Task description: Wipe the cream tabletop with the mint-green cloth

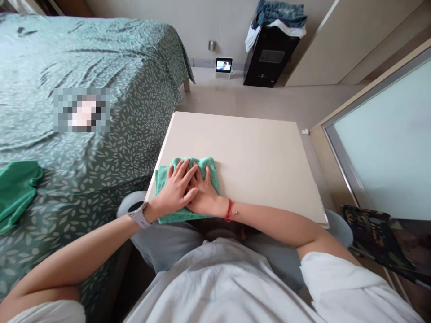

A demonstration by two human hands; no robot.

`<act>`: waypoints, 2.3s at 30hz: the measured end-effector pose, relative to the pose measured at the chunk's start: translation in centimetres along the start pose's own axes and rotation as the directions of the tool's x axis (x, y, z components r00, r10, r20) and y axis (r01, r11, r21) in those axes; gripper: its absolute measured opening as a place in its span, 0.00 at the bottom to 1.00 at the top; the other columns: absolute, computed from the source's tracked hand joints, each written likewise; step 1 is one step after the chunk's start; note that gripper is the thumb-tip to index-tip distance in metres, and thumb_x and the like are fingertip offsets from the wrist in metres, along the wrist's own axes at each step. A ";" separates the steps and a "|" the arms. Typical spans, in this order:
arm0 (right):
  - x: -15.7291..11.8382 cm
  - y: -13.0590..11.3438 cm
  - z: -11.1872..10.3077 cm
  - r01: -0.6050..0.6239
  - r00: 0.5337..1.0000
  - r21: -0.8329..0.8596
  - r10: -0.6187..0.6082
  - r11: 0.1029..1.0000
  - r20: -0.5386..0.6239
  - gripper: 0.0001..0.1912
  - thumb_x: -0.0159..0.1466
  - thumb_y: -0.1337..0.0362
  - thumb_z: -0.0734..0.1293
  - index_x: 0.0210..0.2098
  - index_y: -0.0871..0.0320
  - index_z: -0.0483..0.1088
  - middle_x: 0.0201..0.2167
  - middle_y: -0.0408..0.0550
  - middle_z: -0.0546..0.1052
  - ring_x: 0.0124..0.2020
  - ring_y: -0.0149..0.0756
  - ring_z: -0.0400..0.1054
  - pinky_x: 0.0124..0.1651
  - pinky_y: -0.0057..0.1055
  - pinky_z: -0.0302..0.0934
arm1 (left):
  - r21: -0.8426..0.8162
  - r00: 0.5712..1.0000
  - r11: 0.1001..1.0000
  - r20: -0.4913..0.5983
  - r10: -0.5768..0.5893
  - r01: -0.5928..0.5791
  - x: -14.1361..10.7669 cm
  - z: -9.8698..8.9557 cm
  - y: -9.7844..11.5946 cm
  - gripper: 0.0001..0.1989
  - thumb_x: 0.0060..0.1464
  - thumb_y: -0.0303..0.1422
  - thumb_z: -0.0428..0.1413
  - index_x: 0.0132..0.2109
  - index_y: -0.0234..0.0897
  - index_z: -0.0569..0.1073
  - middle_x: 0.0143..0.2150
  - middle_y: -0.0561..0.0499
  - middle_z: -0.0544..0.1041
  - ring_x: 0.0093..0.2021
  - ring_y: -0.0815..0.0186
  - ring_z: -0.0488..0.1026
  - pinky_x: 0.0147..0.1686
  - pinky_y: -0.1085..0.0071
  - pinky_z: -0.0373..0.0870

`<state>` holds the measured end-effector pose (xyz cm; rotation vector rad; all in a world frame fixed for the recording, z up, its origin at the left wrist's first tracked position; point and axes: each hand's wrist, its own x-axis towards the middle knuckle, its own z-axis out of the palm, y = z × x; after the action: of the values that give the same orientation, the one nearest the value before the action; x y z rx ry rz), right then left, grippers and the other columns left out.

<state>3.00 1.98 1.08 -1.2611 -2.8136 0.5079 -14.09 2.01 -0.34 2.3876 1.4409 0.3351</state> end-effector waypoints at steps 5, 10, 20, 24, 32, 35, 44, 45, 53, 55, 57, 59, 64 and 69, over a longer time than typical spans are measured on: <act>7.1 3.9 -2.7 -0.074 0.997 0.009 0.074 0.997 -0.011 0.41 0.82 0.55 0.61 0.89 0.54 0.46 0.90 0.59 0.42 0.88 0.69 0.33 0.84 0.80 0.31 | 0.009 0.999 1.000 -0.030 -0.026 0.026 8.2 -2.1 -4.1 0.43 0.72 0.52 0.42 0.80 0.26 0.67 0.85 0.28 0.59 0.85 0.36 0.54 0.81 0.32 0.47; 14.3 7.4 -4.5 -0.181 0.974 0.050 0.186 0.982 -0.131 0.38 0.83 0.57 0.58 0.88 0.59 0.47 0.89 0.62 0.47 0.87 0.70 0.38 0.84 0.79 0.31 | 0.028 0.994 0.996 -0.077 0.084 -0.082 16.3 -4.1 -9.5 0.39 0.72 0.48 0.42 0.78 0.31 0.70 0.82 0.33 0.66 0.82 0.40 0.61 0.80 0.38 0.52; 21.8 10.7 -7.1 -0.217 0.959 0.066 0.225 0.974 -0.175 0.36 0.80 0.61 0.57 0.86 0.56 0.55 0.88 0.57 0.53 0.88 0.63 0.42 0.85 0.75 0.35 | -0.037 0.980 0.996 -0.184 0.072 -0.081 24.0 -5.6 -16.8 0.40 0.68 0.52 0.46 0.75 0.30 0.73 0.77 0.35 0.74 0.76 0.46 0.70 0.79 0.49 0.60; 22.3 10.7 -6.9 -0.207 0.960 0.035 0.210 0.978 -0.187 0.36 0.80 0.61 0.55 0.86 0.57 0.57 0.88 0.57 0.54 0.88 0.64 0.41 0.84 0.77 0.34 | -0.054 0.978 0.996 -0.202 0.053 -0.066 23.9 -5.6 -17.1 0.40 0.67 0.53 0.47 0.75 0.31 0.74 0.77 0.35 0.73 0.77 0.45 0.69 0.80 0.50 0.60; 18.9 7.7 -5.8 -0.117 0.980 0.019 0.119 0.993 -0.158 0.34 0.82 0.60 0.57 0.84 0.57 0.60 0.87 0.61 0.54 0.88 0.67 0.39 0.83 0.81 0.32 | -0.084 0.976 0.996 -0.218 0.016 -0.035 18.2 -4.7 -15.6 0.42 0.68 0.58 0.47 0.75 0.34 0.72 0.79 0.34 0.70 0.80 0.44 0.63 0.83 0.45 0.55; 16.8 5.5 -5.0 -0.065 0.991 0.002 0.065 0.998 -0.117 0.33 0.82 0.59 0.59 0.84 0.56 0.60 0.88 0.61 0.52 0.88 0.69 0.38 0.83 0.81 0.31 | -0.105 0.971 0.994 -0.239 -0.021 -0.004 14.1 -4.1 -14.4 0.41 0.69 0.59 0.46 0.75 0.36 0.71 0.79 0.34 0.68 0.81 0.44 0.62 0.83 0.42 0.55; 8.7 -1.2 -1.8 0.173 0.985 -0.037 -0.173 0.984 -0.014 0.37 0.80 0.56 0.65 0.85 0.52 0.58 0.87 0.62 0.53 0.88 0.71 0.35 0.83 0.83 0.34 | -0.100 0.945 0.980 -0.263 -0.193 0.172 0.2 -2.0 -7.2 0.38 0.71 0.54 0.46 0.76 0.35 0.67 0.80 0.29 0.66 0.81 0.41 0.62 0.81 0.39 0.58; 7.5 -1.6 -1.2 0.207 0.978 -0.044 -0.208 0.977 -0.022 0.39 0.79 0.57 0.65 0.86 0.52 0.56 0.87 0.63 0.54 0.88 0.72 0.36 0.82 0.84 0.35 | -0.076 0.941 0.979 -0.271 -0.202 0.188 -1.1 -1.6 -6.0 0.37 0.72 0.53 0.46 0.76 0.34 0.68 0.79 0.29 0.66 0.81 0.41 0.62 0.81 0.38 0.58; 0.8 0.1 1.3 0.290 0.948 -0.071 -0.297 0.954 -0.117 0.47 0.76 0.62 0.67 0.88 0.53 0.46 0.87 0.66 0.54 0.86 0.78 0.45 0.79 0.87 0.44 | 0.036 0.940 0.963 -0.229 -0.251 0.266 -2.8 1.2 2.0 0.36 0.71 0.49 0.47 0.78 0.35 0.67 0.80 0.28 0.66 0.81 0.31 0.58 0.76 0.24 0.54; 0.9 1.8 0.8 0.257 0.959 -0.065 -0.263 0.964 -0.103 0.47 0.76 0.61 0.67 0.89 0.52 0.45 0.87 0.66 0.53 0.86 0.77 0.44 0.80 0.86 0.43 | 0.031 0.956 0.970 -0.175 -0.234 0.243 -0.5 1.0 2.4 0.37 0.70 0.49 0.48 0.78 0.33 0.66 0.80 0.27 0.66 0.81 0.30 0.58 0.75 0.23 0.54; 1.9 3.9 -0.2 0.203 0.974 -0.047 -0.207 0.978 -0.093 0.47 0.77 0.60 0.66 0.89 0.49 0.43 0.87 0.62 0.53 0.86 0.75 0.44 0.81 0.85 0.41 | 0.026 0.967 0.976 -0.139 -0.212 0.218 2.8 0.5 2.2 0.38 0.69 0.50 0.48 0.77 0.31 0.66 0.79 0.25 0.66 0.80 0.30 0.58 0.75 0.23 0.54; 3.7 6.2 -1.4 0.122 0.989 -0.027 -0.124 0.992 -0.086 0.46 0.79 0.58 0.65 0.89 0.45 0.40 0.88 0.59 0.52 0.86 0.73 0.43 0.82 0.83 0.38 | 0.024 0.977 0.985 -0.131 -0.166 0.170 6.8 0.0 1.3 0.38 0.69 0.50 0.48 0.75 0.28 0.68 0.78 0.24 0.66 0.79 0.32 0.60 0.75 0.25 0.55; 9.8 11.9 -4.7 -0.083 0.992 -0.008 0.082 0.996 -0.093 0.41 0.82 0.57 0.59 0.89 0.44 0.41 0.88 0.55 0.52 0.87 0.67 0.40 0.83 0.80 0.32 | 0.030 0.984 0.999 -0.178 -0.006 0.012 17.2 -1.2 -2.7 0.33 0.70 0.47 0.45 0.71 0.31 0.72 0.73 0.28 0.73 0.74 0.39 0.67 0.75 0.35 0.60; 14.4 15.8 -6.8 -0.196 0.968 0.050 0.201 0.979 -0.152 0.37 0.82 0.59 0.56 0.88 0.50 0.51 0.87 0.56 0.55 0.87 0.64 0.39 0.83 0.80 0.31 | 0.034 0.986 0.996 -0.149 0.081 -0.077 24.7 -2.3 -6.0 0.33 0.72 0.47 0.43 0.71 0.31 0.73 0.71 0.31 0.75 0.73 0.42 0.68 0.75 0.42 0.60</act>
<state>5.75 24.31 1.15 -1.5139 -2.5555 0.4395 -8.42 26.85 0.08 2.4935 1.4243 0.5284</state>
